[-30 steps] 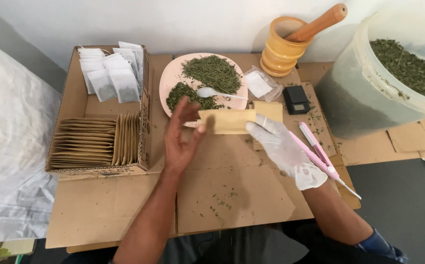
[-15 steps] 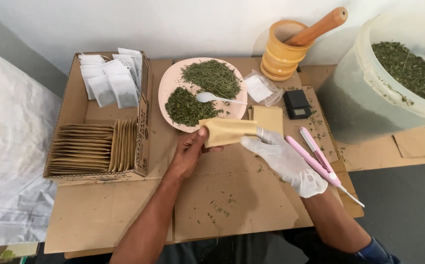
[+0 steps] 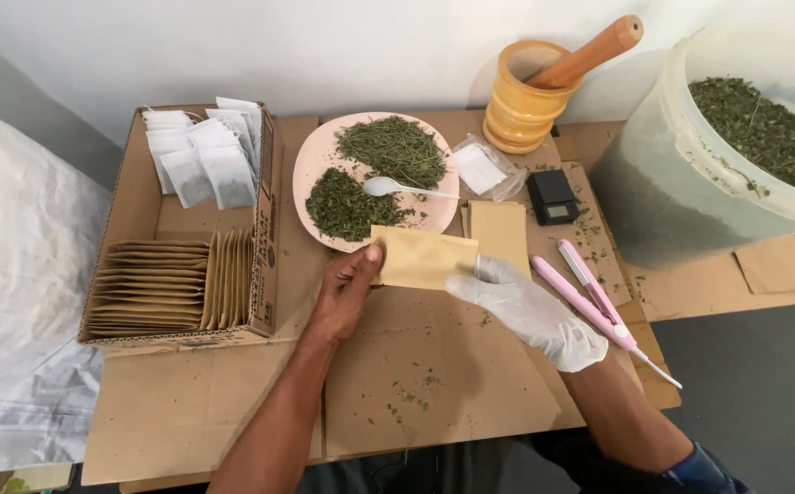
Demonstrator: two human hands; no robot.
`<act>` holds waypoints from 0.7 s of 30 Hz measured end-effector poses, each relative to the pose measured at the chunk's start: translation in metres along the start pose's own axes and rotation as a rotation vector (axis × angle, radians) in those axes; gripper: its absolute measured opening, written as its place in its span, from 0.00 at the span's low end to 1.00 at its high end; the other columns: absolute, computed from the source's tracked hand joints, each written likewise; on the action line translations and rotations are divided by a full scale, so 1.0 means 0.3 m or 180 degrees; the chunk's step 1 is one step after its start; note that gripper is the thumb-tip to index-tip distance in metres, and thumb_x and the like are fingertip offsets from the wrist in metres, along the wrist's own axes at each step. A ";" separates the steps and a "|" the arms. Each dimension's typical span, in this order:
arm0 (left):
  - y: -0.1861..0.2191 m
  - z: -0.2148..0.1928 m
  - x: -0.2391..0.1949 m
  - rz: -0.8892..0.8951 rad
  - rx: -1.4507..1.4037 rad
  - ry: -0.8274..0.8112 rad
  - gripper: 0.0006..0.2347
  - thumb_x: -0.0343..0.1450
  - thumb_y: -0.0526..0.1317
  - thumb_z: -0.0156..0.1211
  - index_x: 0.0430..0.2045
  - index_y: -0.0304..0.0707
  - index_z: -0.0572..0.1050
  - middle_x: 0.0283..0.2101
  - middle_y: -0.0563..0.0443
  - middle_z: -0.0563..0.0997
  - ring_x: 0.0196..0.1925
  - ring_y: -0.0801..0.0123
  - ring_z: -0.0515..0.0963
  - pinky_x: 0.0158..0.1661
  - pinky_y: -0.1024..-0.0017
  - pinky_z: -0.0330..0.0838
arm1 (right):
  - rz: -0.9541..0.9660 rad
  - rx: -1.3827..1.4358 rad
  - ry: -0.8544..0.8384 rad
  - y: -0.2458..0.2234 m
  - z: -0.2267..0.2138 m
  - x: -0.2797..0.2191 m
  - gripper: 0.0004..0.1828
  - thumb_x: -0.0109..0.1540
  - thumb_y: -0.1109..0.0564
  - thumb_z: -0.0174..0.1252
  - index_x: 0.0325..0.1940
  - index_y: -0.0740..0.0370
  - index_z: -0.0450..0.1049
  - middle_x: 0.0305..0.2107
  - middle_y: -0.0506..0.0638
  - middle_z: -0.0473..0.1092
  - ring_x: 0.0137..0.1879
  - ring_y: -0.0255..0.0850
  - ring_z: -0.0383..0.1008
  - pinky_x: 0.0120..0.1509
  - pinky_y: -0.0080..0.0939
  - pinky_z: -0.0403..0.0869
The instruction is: Placing individual tea bags into paper envelopes and sealing them using a handheld heat sealer.
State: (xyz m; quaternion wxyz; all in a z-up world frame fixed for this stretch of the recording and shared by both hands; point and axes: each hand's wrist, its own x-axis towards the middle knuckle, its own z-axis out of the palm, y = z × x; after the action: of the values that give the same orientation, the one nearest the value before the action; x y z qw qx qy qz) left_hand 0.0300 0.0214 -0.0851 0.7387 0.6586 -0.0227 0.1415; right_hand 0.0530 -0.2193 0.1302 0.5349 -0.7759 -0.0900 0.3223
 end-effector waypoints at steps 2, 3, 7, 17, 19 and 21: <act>-0.022 -0.006 0.000 -0.0018 0.0004 -0.0008 0.21 0.87 0.54 0.52 0.23 0.49 0.77 0.17 0.58 0.68 0.21 0.82 0.60 0.24 0.76 0.60 | -0.0012 0.0091 -0.0010 0.072 -0.022 0.030 0.20 0.65 0.49 0.70 0.61 0.49 0.90 0.52 0.52 0.88 0.55 0.44 0.85 0.70 0.51 0.81; -0.031 -0.009 0.004 -0.0020 0.0004 0.0000 0.22 0.86 0.54 0.52 0.23 0.49 0.77 0.17 0.58 0.68 0.21 0.81 0.60 0.24 0.76 0.60 | -0.0037 0.0164 -0.0028 0.105 -0.035 0.047 0.20 0.65 0.49 0.70 0.61 0.50 0.90 0.52 0.52 0.88 0.55 0.43 0.85 0.70 0.51 0.81; -0.020 -0.006 0.002 -0.0016 0.0012 0.0002 0.22 0.86 0.55 0.51 0.23 0.49 0.77 0.17 0.57 0.69 0.20 0.80 0.61 0.24 0.75 0.60 | -0.0097 0.0179 -0.0113 0.069 -0.022 0.018 0.21 0.66 0.48 0.68 0.63 0.50 0.89 0.55 0.50 0.87 0.57 0.42 0.83 0.72 0.53 0.81; 0.062 0.006 -0.020 -0.0133 0.0071 -0.0098 0.22 0.87 0.54 0.50 0.24 0.48 0.76 0.19 0.57 0.69 0.22 0.79 0.61 0.24 0.77 0.62 | -0.0066 0.0452 -0.0139 0.076 -0.002 0.012 0.22 0.65 0.48 0.70 0.62 0.52 0.89 0.56 0.50 0.87 0.58 0.43 0.84 0.74 0.54 0.79; 0.079 0.012 -0.029 -0.0183 0.0049 -0.0097 0.22 0.87 0.55 0.50 0.24 0.49 0.76 0.19 0.57 0.69 0.22 0.79 0.62 0.24 0.77 0.62 | -0.0076 0.0468 -0.0118 0.088 -0.001 0.016 0.22 0.65 0.49 0.70 0.62 0.52 0.89 0.56 0.49 0.87 0.58 0.43 0.83 0.74 0.55 0.79; 0.107 0.020 -0.038 -0.0240 0.0040 -0.0132 0.21 0.86 0.55 0.50 0.25 0.49 0.76 0.21 0.56 0.70 0.23 0.78 0.63 0.27 0.74 0.66 | -0.0080 0.0467 -0.0125 0.099 -0.001 0.025 0.22 0.66 0.48 0.69 0.64 0.51 0.88 0.57 0.47 0.86 0.60 0.41 0.82 0.77 0.53 0.77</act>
State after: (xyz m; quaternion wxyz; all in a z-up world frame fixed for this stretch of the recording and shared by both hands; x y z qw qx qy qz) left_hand 0.0122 0.0165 -0.0557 0.7387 0.6665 -0.0122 0.0999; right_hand 0.0530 -0.2281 0.1010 0.5924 -0.7269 -0.0865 0.3364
